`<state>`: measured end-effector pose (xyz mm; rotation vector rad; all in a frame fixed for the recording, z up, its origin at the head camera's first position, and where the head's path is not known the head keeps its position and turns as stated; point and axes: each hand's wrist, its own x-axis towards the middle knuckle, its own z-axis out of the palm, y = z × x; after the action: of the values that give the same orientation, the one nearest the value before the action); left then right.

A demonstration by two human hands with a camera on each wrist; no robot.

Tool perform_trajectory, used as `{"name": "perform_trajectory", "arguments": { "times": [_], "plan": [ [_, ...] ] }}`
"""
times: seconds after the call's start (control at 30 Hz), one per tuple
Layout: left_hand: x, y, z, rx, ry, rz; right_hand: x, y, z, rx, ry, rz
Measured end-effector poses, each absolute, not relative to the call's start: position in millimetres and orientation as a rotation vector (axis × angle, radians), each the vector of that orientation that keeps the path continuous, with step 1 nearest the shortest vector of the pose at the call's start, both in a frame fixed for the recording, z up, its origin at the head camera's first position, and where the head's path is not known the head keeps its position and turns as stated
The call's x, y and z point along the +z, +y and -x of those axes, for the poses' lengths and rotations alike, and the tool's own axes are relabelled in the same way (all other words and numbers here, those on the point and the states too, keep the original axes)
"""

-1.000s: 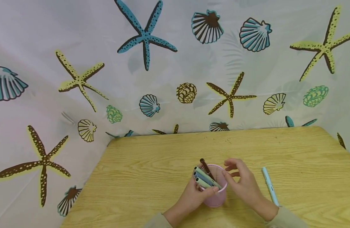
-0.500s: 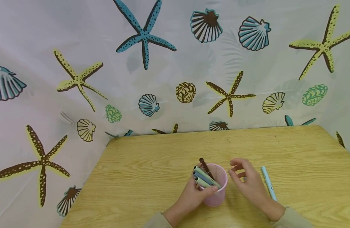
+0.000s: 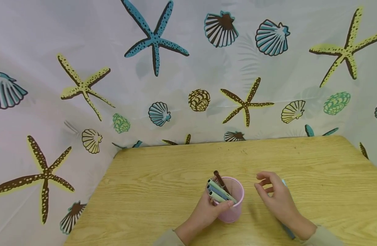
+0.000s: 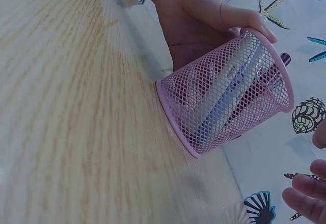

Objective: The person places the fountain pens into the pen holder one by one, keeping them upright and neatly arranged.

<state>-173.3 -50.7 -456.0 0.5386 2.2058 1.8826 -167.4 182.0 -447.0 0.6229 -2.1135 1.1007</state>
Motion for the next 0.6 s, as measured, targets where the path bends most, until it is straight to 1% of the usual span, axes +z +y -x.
{"name": "perform_trajectory", "arguments": {
  "times": [0.33,0.6],
  "plan": [
    [-458.2,-51.1,174.0,1.894,2.205,-0.552,-445.9,195.5,161.8,1.175,-2.215,-0.478],
    [-456.6,-50.5,173.2,1.901,2.192,-0.544,-447.6,208.0,166.5,1.132,-2.25,-0.4]
  ]
}}
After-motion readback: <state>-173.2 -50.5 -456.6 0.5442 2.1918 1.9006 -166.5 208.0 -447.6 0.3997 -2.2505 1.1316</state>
